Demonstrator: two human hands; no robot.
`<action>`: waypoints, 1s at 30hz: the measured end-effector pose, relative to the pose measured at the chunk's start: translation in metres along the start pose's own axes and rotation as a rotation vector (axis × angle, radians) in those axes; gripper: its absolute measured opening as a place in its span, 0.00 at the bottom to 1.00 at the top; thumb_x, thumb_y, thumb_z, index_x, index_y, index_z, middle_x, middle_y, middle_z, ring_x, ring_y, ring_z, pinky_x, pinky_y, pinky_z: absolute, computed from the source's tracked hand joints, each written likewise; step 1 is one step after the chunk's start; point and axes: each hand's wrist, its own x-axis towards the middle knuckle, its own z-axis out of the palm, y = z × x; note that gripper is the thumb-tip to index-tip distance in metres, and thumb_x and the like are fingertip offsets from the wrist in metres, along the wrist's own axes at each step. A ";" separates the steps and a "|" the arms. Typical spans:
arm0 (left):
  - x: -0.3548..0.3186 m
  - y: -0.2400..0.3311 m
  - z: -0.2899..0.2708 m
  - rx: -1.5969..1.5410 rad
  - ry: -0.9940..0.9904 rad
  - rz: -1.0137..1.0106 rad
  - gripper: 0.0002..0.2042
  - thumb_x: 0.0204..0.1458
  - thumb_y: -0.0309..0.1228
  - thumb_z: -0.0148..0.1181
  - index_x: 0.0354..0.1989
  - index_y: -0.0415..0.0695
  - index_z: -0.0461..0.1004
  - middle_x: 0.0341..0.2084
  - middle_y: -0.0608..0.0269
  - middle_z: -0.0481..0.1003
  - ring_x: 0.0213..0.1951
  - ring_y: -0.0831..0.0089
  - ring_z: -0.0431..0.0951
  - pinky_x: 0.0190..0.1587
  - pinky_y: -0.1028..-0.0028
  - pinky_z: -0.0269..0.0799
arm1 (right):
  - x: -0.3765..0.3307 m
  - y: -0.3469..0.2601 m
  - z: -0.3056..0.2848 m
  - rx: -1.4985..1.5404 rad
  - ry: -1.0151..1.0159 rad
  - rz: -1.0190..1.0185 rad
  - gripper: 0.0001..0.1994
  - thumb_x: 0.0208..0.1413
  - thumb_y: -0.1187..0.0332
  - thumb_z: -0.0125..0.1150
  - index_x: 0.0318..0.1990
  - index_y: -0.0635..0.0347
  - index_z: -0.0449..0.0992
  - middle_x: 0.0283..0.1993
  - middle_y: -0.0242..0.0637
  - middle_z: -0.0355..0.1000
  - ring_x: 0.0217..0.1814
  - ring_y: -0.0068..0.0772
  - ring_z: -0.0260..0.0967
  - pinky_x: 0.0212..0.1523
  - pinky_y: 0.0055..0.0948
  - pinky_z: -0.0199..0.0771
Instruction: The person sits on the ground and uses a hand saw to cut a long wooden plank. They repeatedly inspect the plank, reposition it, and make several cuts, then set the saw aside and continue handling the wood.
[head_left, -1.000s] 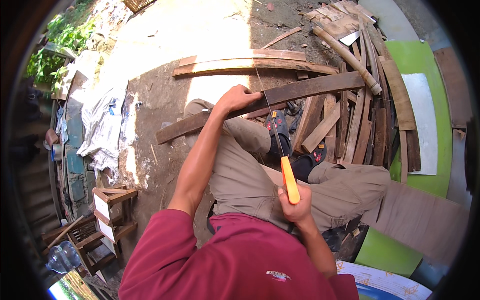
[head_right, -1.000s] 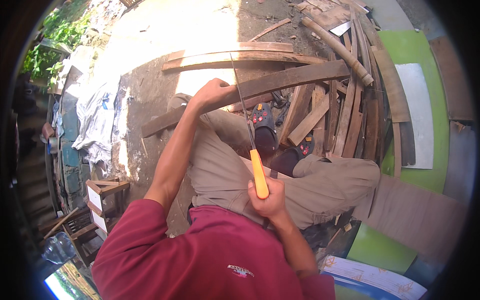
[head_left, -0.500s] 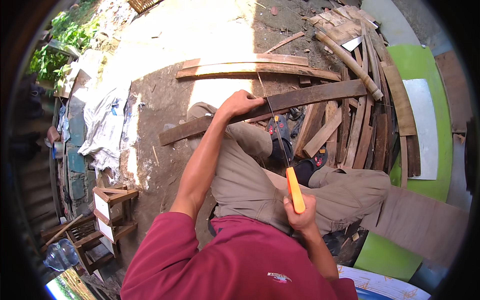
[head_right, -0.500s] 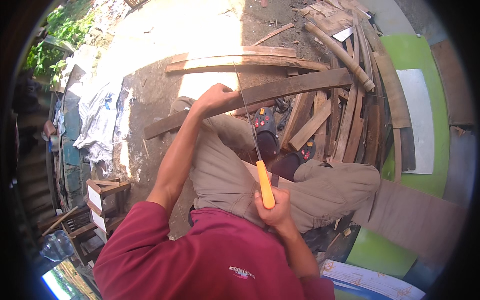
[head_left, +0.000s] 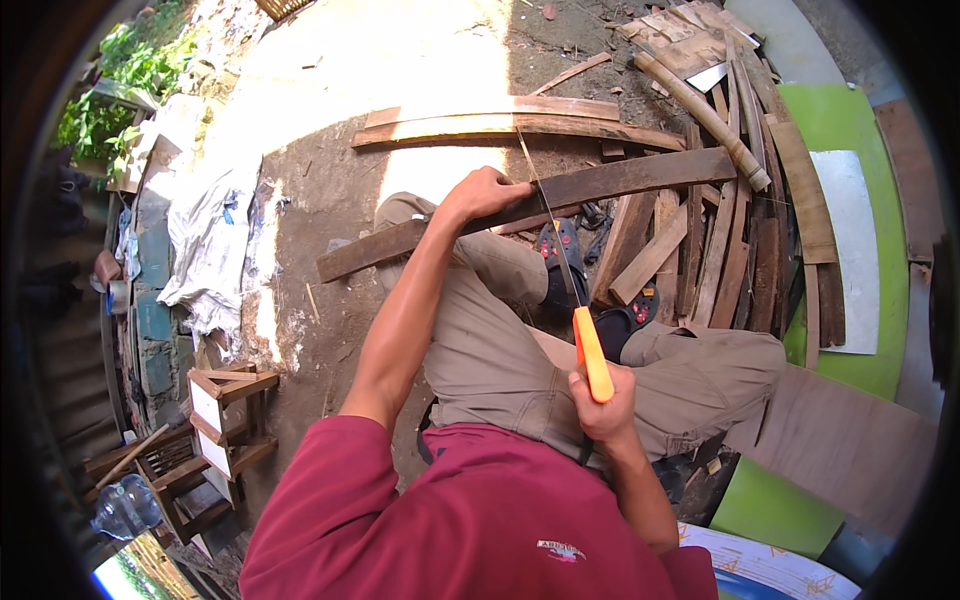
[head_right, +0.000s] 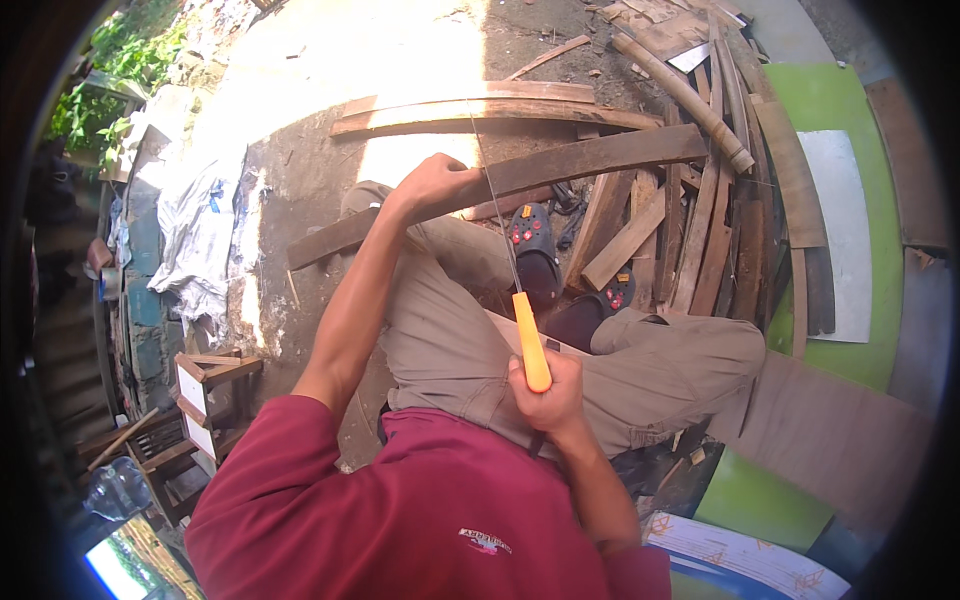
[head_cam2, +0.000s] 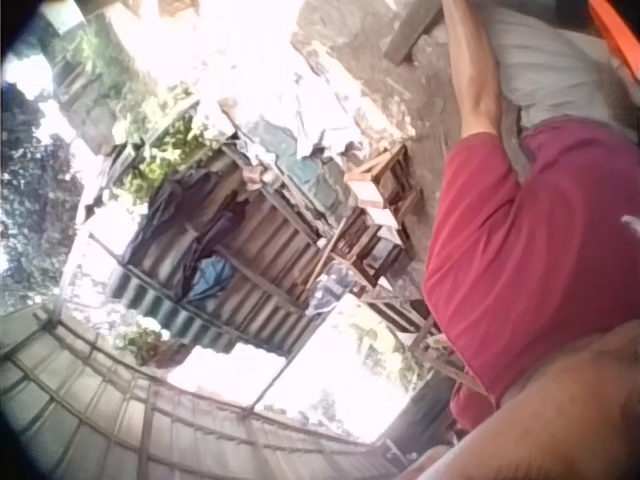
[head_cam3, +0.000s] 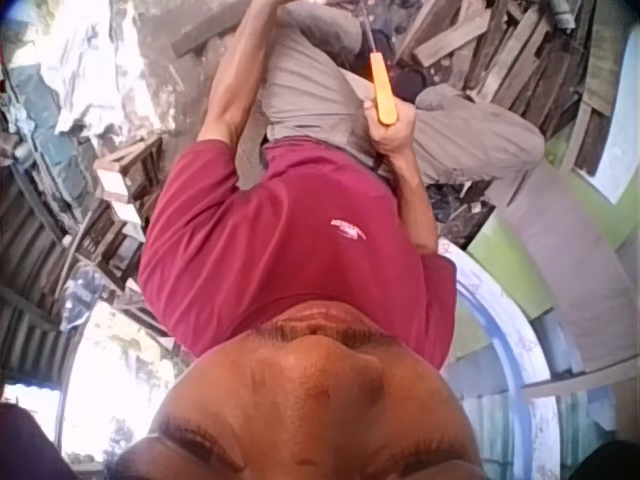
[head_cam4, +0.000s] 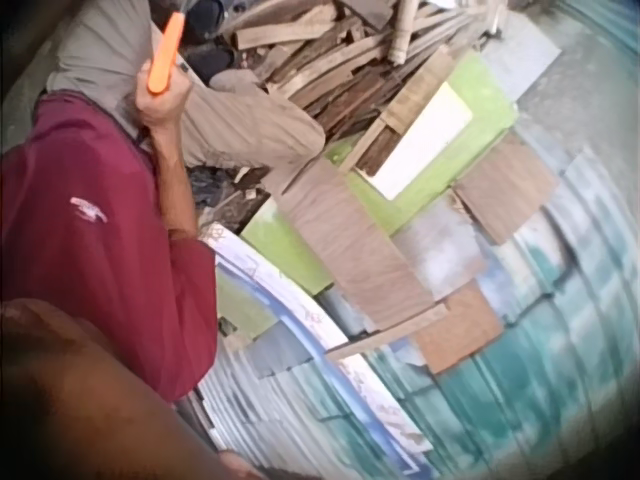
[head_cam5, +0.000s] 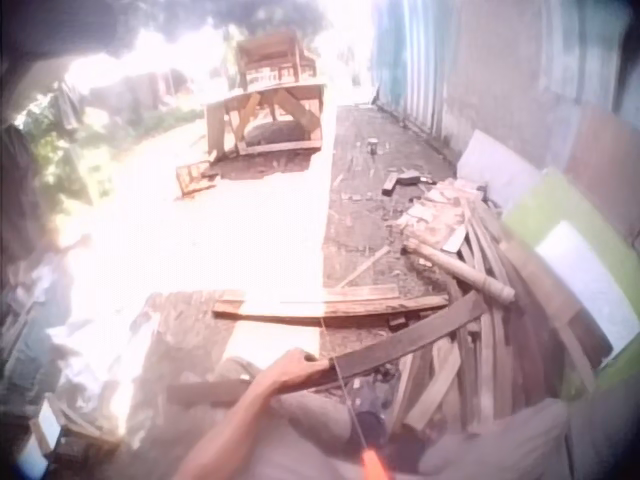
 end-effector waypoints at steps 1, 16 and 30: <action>0.002 0.002 -0.003 -0.012 0.009 -0.004 0.24 0.47 0.46 0.53 0.18 0.32 0.67 0.13 0.61 0.66 0.20 0.72 0.63 0.27 0.67 0.64 | 0.000 0.000 -0.002 -0.014 -0.013 -0.004 0.13 0.50 0.74 0.62 0.17 0.63 0.66 0.13 0.33 0.60 0.13 0.20 0.57 0.17 0.28 0.57; 0.005 0.003 -0.019 -0.011 -0.129 -0.144 0.32 0.47 0.54 0.58 0.42 0.30 0.79 0.32 0.46 0.79 0.36 0.64 0.78 0.44 0.66 0.72 | 0.004 0.010 -0.025 0.037 0.190 -0.315 0.09 0.48 0.76 0.57 0.19 0.62 0.66 0.18 0.35 0.64 0.15 0.30 0.59 0.22 0.29 0.62; 0.000 0.074 0.000 0.319 -0.149 0.130 0.42 0.30 0.49 0.75 0.50 0.26 0.75 0.46 0.37 0.77 0.48 0.52 0.79 0.52 0.64 0.73 | 0.012 0.049 -0.129 0.228 0.840 -0.311 0.12 0.67 0.65 0.53 0.34 0.64 0.69 0.28 0.30 0.65 0.28 0.19 0.62 0.30 0.22 0.65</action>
